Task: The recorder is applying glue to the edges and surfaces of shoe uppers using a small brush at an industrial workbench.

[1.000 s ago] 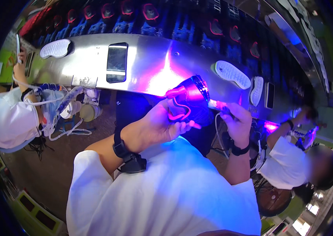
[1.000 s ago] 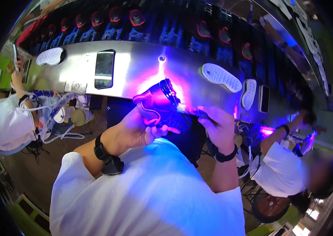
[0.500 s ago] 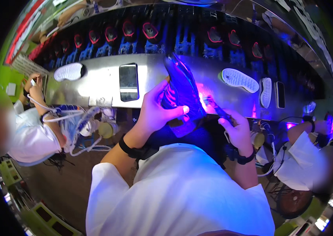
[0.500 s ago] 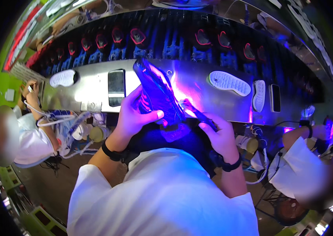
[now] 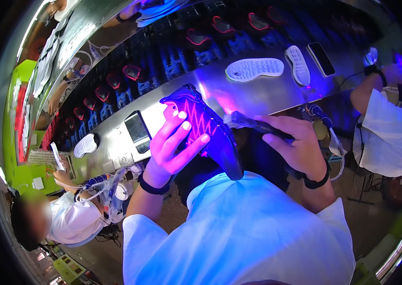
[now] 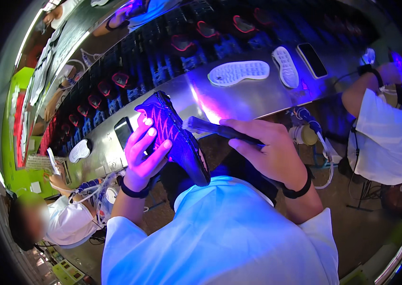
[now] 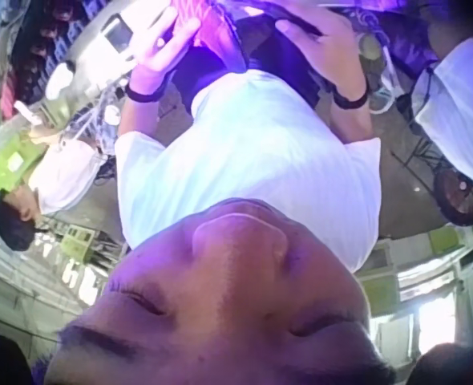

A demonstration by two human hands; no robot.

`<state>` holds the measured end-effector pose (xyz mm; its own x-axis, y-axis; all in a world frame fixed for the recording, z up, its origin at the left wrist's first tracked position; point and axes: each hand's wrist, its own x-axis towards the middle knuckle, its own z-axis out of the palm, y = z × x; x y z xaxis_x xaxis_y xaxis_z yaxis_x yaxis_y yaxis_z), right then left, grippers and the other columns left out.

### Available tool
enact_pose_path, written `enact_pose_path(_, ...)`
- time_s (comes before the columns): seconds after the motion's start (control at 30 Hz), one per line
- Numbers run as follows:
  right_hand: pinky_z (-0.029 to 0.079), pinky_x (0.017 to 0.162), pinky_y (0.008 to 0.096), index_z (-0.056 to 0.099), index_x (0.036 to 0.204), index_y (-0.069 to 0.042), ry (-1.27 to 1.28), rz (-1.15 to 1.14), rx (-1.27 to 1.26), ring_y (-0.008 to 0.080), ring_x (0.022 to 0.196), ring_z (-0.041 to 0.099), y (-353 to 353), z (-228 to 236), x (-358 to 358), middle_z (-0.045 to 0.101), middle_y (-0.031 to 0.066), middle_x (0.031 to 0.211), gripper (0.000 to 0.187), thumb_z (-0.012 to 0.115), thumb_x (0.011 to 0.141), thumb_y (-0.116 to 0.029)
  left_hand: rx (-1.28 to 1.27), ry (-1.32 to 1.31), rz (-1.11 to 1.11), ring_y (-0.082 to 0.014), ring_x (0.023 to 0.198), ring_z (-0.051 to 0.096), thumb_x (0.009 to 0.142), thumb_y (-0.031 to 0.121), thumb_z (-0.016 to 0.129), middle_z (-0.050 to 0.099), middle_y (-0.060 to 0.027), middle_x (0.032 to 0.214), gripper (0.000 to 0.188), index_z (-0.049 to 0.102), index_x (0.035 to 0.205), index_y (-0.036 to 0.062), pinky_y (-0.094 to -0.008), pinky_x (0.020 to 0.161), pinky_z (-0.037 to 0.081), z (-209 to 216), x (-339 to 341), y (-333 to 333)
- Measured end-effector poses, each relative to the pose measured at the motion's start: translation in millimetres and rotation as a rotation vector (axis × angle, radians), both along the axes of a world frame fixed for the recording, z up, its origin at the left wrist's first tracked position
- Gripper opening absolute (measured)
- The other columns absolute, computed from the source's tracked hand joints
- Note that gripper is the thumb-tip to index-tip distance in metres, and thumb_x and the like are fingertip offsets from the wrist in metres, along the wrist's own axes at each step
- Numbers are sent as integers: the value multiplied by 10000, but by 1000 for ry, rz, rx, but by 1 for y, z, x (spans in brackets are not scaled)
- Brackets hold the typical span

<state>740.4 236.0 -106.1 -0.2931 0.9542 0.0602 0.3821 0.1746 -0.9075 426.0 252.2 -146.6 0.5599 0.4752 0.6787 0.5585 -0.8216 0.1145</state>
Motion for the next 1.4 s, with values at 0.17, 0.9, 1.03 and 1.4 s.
enact_pose_path(0.17,516,717,312,709,1209,-60,69,67,13,252,759,663,-1,-15,11,716,131,911,420,748,796,2,-3,15,-3,-364,1141,647,640,59,872,565,-125,1229,550,761,1155,216,-482,910,612,0,13,5)
enact_pose_path(0.9,358,488,189,561,1346,-19,165,-272,-472,26,572,460,23,-105,34,588,-13,813,371,619,990,-105,-794,-104,903,-386,949,716,804,423,736,728,-227,1040,475,743,1063,25,-453,865,579,-110,-91,249)
enact_pose_path(1.03,362,467,203,537,1358,-32,232,-301,-457,50,559,488,39,-117,21,606,14,840,354,569,1007,-63,-895,26,990,-384,962,715,840,422,695,732,-214,1032,432,748,1044,45,-472,851,580,-161,-104,314)
enact_pose_path(1.4,375,438,215,550,1278,-31,448,-398,-408,58,519,499,78,-216,44,604,24,796,278,583,1003,-52,-626,301,1038,-338,1379,482,985,313,484,583,-164,1401,427,628,1310,74,-495,1149,359,-205,28,390)
